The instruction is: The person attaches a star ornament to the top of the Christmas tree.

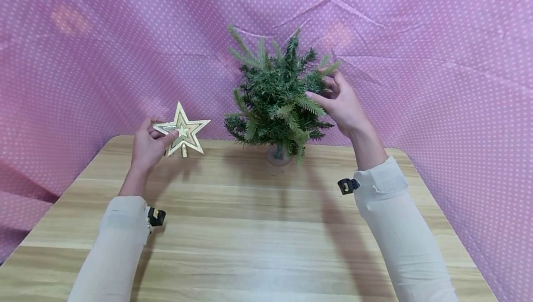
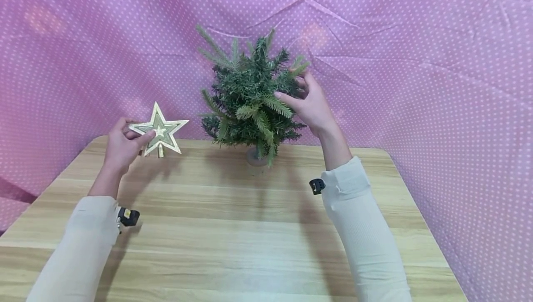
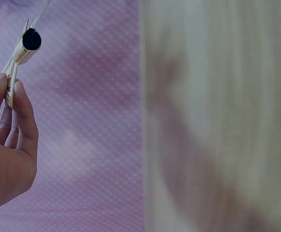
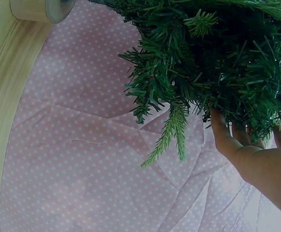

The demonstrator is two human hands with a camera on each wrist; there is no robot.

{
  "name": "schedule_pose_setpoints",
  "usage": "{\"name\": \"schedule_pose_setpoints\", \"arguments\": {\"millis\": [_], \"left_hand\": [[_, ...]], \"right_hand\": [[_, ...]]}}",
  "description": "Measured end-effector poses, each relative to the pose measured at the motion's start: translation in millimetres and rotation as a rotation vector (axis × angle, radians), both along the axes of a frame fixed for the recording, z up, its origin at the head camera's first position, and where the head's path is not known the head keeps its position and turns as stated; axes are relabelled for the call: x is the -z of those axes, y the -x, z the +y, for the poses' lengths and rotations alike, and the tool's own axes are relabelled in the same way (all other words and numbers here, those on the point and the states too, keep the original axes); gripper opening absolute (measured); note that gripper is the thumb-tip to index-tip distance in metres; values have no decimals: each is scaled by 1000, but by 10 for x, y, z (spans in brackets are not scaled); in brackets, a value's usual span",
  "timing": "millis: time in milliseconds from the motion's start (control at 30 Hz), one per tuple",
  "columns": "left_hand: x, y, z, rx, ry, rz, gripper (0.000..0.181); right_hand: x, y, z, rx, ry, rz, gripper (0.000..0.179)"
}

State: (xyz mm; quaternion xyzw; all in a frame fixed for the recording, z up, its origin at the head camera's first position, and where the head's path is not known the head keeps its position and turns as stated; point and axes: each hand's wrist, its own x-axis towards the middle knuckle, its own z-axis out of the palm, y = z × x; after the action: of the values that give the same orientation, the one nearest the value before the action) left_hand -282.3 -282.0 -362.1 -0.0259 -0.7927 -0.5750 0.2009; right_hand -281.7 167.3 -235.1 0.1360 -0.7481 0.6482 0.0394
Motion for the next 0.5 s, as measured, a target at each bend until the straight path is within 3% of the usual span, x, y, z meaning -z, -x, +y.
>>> {"name": "schedule_pose_setpoints", "arguments": {"millis": [233, 500], "left_hand": [[-312, 11, 134, 30, -123, 100, 37], [-574, 4, 237, 43, -69, 145, 38]], "right_hand": [[4, 10, 2, 24, -25, 1, 57], [38, 4, -11, 37, -33, 6, 57]]}}
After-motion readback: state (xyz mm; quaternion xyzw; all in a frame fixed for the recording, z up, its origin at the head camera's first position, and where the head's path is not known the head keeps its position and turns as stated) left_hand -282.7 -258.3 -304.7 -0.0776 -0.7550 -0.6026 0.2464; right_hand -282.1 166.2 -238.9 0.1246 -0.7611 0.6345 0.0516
